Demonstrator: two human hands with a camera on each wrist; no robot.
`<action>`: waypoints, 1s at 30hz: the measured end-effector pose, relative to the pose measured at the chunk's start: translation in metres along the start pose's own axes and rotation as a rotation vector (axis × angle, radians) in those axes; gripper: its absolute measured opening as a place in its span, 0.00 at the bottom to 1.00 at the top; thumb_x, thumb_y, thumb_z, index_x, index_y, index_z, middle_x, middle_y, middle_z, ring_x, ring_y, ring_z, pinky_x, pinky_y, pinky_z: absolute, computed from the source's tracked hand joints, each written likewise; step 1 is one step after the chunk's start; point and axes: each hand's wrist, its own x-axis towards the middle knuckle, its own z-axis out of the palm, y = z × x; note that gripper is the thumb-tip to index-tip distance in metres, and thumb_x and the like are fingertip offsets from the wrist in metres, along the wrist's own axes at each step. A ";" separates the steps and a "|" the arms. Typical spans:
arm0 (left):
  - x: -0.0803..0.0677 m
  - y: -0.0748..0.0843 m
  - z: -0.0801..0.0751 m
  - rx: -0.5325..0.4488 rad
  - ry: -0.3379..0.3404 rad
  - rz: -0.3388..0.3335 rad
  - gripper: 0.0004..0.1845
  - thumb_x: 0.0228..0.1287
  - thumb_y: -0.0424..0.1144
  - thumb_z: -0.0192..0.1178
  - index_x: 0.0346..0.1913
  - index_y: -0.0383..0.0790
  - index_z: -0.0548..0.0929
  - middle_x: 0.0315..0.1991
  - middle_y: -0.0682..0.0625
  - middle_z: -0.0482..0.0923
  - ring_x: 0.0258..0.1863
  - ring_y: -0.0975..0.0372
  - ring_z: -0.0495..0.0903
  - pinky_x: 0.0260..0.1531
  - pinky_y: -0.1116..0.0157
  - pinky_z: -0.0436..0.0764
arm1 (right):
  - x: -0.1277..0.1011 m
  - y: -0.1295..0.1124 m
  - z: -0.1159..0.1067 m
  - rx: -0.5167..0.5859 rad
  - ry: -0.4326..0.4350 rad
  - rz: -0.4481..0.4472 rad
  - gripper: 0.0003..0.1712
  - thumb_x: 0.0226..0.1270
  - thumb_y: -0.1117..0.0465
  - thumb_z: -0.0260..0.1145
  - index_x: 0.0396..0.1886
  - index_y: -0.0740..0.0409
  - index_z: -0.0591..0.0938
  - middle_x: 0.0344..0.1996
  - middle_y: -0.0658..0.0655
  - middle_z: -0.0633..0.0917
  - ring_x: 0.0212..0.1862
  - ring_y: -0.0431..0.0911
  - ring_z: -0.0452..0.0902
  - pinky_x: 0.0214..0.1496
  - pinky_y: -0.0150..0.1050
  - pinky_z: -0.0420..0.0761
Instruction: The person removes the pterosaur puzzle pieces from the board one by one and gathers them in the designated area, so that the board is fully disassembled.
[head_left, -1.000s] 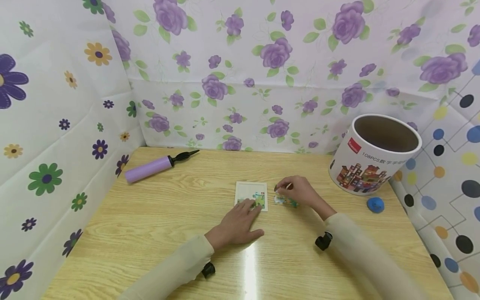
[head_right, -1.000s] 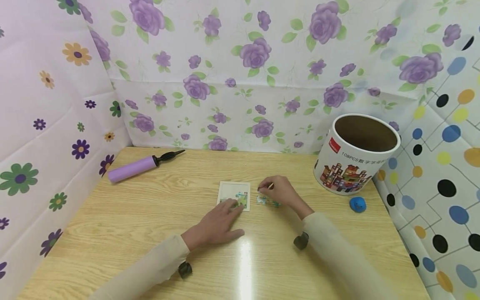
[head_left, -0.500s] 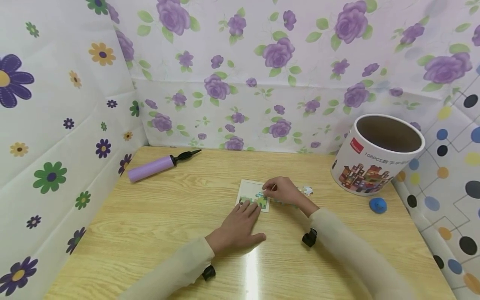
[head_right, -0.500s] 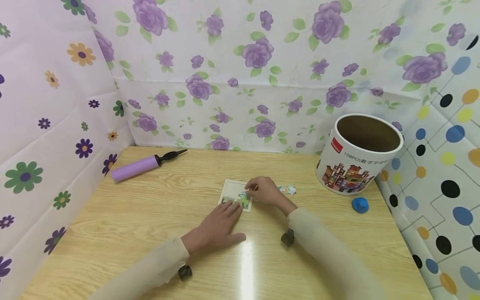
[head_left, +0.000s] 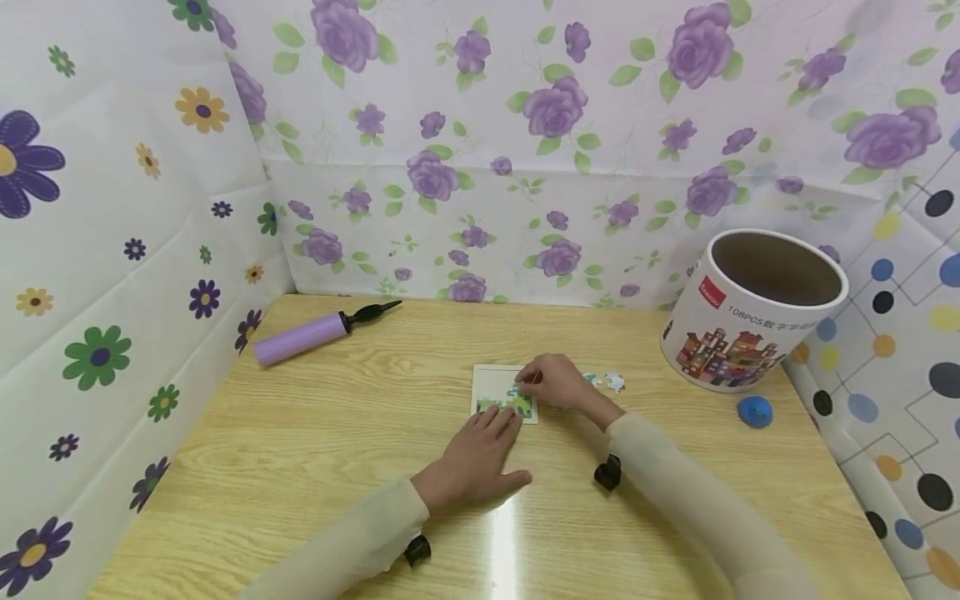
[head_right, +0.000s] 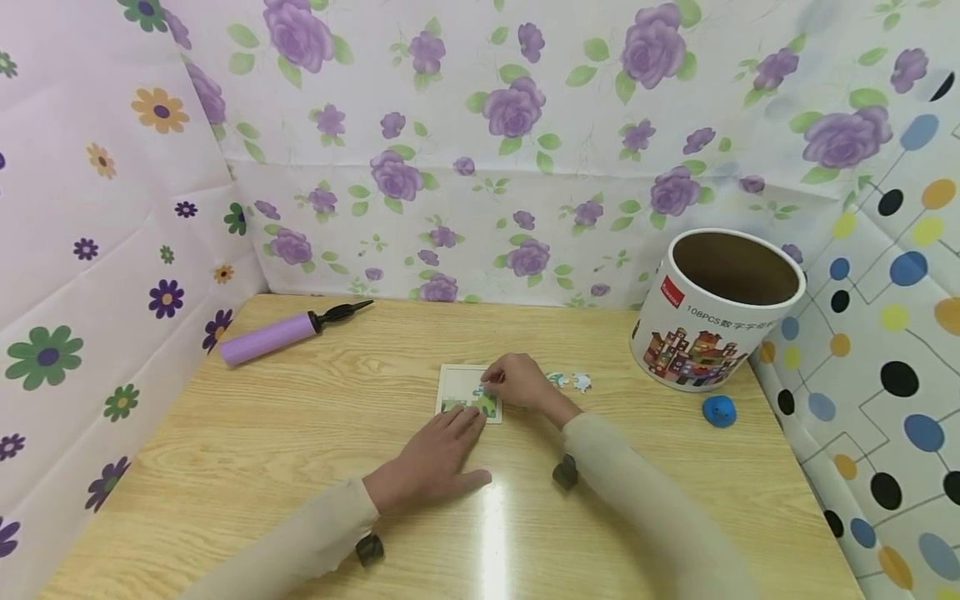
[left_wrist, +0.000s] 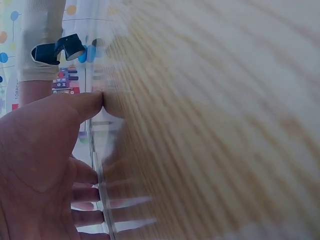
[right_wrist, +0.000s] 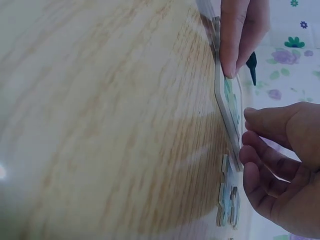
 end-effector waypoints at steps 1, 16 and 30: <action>0.000 0.000 0.000 0.000 0.001 0.002 0.47 0.74 0.69 0.46 0.81 0.37 0.57 0.81 0.41 0.54 0.80 0.46 0.54 0.76 0.49 0.59 | 0.000 0.000 0.000 -0.005 -0.003 -0.002 0.10 0.71 0.57 0.71 0.46 0.53 0.92 0.43 0.50 0.90 0.36 0.38 0.82 0.40 0.38 0.82; 0.000 -0.002 0.002 0.016 -0.003 0.001 0.48 0.74 0.70 0.44 0.81 0.38 0.55 0.81 0.42 0.54 0.80 0.47 0.53 0.76 0.50 0.58 | 0.003 0.000 0.006 -0.034 -0.001 -0.020 0.06 0.68 0.59 0.73 0.42 0.52 0.93 0.36 0.48 0.90 0.35 0.37 0.81 0.40 0.38 0.83; 0.001 -0.001 0.002 0.040 0.004 0.002 0.48 0.74 0.71 0.43 0.81 0.37 0.55 0.81 0.42 0.53 0.80 0.47 0.53 0.76 0.51 0.58 | -0.001 -0.004 0.003 0.026 0.028 0.003 0.03 0.69 0.61 0.71 0.40 0.50 0.90 0.33 0.46 0.86 0.35 0.39 0.79 0.40 0.38 0.80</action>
